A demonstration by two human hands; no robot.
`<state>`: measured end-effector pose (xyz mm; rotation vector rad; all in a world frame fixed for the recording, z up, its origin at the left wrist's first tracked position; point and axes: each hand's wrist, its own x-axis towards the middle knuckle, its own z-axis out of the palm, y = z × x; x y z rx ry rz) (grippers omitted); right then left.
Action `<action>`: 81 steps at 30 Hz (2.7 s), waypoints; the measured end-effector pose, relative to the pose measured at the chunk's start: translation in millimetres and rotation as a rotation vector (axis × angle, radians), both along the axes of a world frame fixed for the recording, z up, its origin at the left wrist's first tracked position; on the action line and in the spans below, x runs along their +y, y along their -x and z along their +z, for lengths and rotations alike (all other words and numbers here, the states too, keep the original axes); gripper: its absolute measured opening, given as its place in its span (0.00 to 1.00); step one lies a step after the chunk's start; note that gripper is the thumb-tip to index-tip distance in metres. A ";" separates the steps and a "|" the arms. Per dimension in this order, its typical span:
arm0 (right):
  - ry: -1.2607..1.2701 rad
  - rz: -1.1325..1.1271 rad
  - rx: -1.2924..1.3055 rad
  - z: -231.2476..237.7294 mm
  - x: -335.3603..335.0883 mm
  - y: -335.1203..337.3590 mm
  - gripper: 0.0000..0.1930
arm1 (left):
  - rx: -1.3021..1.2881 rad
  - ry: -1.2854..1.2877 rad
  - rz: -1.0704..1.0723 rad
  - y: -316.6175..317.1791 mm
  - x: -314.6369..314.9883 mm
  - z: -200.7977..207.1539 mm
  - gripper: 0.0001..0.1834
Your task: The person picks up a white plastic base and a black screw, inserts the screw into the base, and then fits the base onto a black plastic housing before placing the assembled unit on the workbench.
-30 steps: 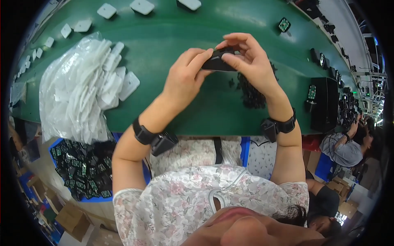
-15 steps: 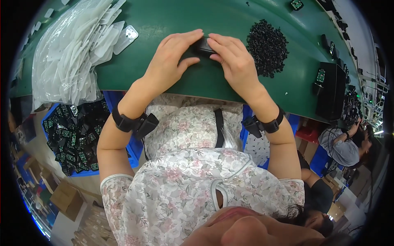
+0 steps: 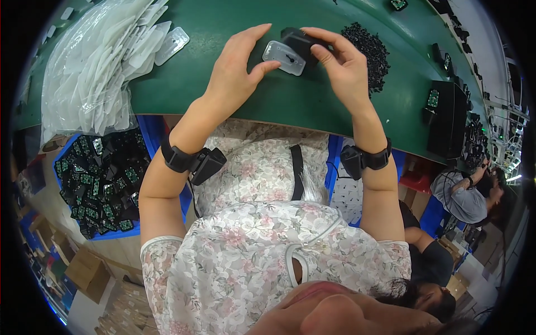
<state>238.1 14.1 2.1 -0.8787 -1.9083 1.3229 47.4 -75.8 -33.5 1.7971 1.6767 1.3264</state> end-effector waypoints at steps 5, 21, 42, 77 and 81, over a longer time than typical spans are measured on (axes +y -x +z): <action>0.166 -0.107 0.179 10.4 0.7 -3.9 0.14 | 0.039 -0.132 0.042 0.8 1.8 6.1 0.25; 0.810 0.149 0.570 2.2 -29.7 2.6 0.20 | -1.183 0.254 -0.246 -33.9 -4.2 44.3 0.23; 0.144 -0.502 0.497 19.1 1.6 -85.1 0.11 | 0.191 -0.140 -0.080 -1.4 2.8 12.1 0.26; -0.267 -1.008 0.148 -28.3 -13.2 -194.6 0.09 | 0.469 -0.012 -0.243 6.6 16.0 17.8 0.30; -0.392 -1.003 -0.163 -31.3 -15.9 -196.9 0.09 | 0.467 -0.024 -0.234 7.3 13.5 17.6 0.29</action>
